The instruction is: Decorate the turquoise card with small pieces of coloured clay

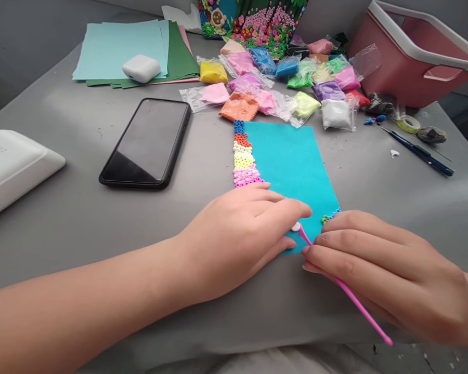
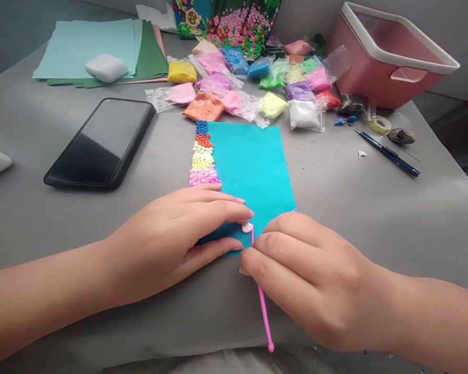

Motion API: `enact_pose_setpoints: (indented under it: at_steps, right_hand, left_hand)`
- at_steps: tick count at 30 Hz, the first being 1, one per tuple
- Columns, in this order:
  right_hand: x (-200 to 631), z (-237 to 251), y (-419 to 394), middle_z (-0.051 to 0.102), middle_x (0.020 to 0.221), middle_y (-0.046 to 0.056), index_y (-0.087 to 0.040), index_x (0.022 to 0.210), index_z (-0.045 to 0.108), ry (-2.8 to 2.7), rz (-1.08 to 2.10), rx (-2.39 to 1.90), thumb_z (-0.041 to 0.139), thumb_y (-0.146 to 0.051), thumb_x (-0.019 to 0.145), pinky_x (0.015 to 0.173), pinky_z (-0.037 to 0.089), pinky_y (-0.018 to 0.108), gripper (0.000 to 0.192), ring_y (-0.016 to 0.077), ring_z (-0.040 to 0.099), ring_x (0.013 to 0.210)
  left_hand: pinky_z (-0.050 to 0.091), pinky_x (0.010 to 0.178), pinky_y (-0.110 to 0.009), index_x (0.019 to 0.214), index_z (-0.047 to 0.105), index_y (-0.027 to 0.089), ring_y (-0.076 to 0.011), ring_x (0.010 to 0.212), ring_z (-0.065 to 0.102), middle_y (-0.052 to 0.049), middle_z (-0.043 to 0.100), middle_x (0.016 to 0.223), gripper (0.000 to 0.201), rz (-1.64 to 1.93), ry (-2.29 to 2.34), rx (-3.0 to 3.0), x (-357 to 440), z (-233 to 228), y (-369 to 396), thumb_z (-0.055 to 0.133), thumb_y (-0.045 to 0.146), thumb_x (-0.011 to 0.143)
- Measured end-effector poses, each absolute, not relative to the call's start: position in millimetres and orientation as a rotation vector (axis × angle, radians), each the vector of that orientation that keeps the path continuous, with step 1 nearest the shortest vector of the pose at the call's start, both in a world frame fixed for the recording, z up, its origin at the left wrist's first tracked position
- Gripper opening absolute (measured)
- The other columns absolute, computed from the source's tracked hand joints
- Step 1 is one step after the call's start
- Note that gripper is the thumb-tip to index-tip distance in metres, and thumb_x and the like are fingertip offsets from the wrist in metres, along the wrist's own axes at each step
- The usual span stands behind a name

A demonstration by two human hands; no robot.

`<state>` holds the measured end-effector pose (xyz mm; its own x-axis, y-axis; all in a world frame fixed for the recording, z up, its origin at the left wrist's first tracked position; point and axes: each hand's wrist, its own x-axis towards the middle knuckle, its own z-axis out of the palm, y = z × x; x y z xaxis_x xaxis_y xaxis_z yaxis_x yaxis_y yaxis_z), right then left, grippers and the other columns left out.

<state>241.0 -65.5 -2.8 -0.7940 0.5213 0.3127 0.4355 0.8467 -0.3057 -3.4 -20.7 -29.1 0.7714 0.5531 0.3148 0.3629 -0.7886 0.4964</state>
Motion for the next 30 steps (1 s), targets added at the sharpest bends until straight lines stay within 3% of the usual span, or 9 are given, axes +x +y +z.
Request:
enact_pose_setpoints:
  at_steps: [8, 12, 20, 25, 30]
  right_hand:
    - [241.9, 0.1, -60.7, 0.072, 0.088, 0.009, -0.017, 0.118, 0.066, -2.675, 0.276, -0.646, 0.048, -0.006, 0.1, 0.077, 0.06, 0.04, 0.028, 0.024, 0.07, 0.089]
    - [239.2, -2.4, -60.0, 0.071, 0.086, 0.011, -0.01, 0.115, 0.063, -2.668, 0.218, -0.594, 0.05, -0.003, 0.098, 0.076, 0.06, 0.041, 0.022, 0.0259, 0.07, 0.091]
    - [236.0, -6.9, -59.8, 0.069, 0.084, 0.01, -0.009, 0.11, 0.063, -2.69, 0.129, -0.543, 0.049, -0.003, 0.098, 0.071, 0.056, 0.041, 0.019, 0.0252, 0.066, 0.084]
    - [241.6, 3.0, -58.8, 0.07, 0.09, 0.009, -0.012, 0.109, 0.064, -2.606, 0.255, -0.652, 0.056, -0.002, 0.095, 0.083, 0.058, 0.04, 0.019, 0.0214, 0.068, 0.086]
    - [252.7, 11.0, -40.2, 0.068, 0.088, 0.007, -0.015, 0.111, 0.068, -2.395, 0.462, -0.788, 0.064, -0.003, 0.09, 0.067, 0.054, 0.034, 0.025, 0.018, 0.065, 0.077]
  left_hand:
    - [0.054, 0.093, -0.035, 0.116, 0.063, 0.014, -0.0221, 0.105, 0.073, -0.004, 0.08, 0.109, 0.019, 0.618, 0.686, 2.541, -2.8, -28.2, -19.0, 0.066, 0.015, 0.098]
    - [0.054, 0.094, -0.035, 0.117, 0.062, 0.015, -0.0221, 0.105, 0.073, -0.004, 0.08, 0.111, 0.019, 0.613, 0.702, 2.541, -3.2, -27.7, -19.5, 0.065, 0.015, 0.098]
    - [0.054, 0.093, -0.036, 0.117, 0.065, 0.012, -0.0237, 0.104, 0.073, -0.006, 0.08, 0.109, 0.02, 0.635, 0.687, 2.543, -2.7, -28.8, -20.0, 0.066, 0.014, 0.097]
    - [0.053, 0.095, -0.037, 0.119, 0.065, 0.013, -0.0238, 0.107, 0.071, -0.005, 0.079, 0.111, 0.021, 0.617, 0.703, 2.524, -2.3, -30.0, -18.1, 0.065, 0.016, 0.099]
    - [0.053, 0.096, -0.035, 0.121, 0.063, 0.015, -0.021, 0.107, 0.072, -0.005, 0.08, 0.115, 0.022, 0.635, 0.7, 2.534, -3.5, -29.9, -18.3, 0.062, 0.012, 0.1]
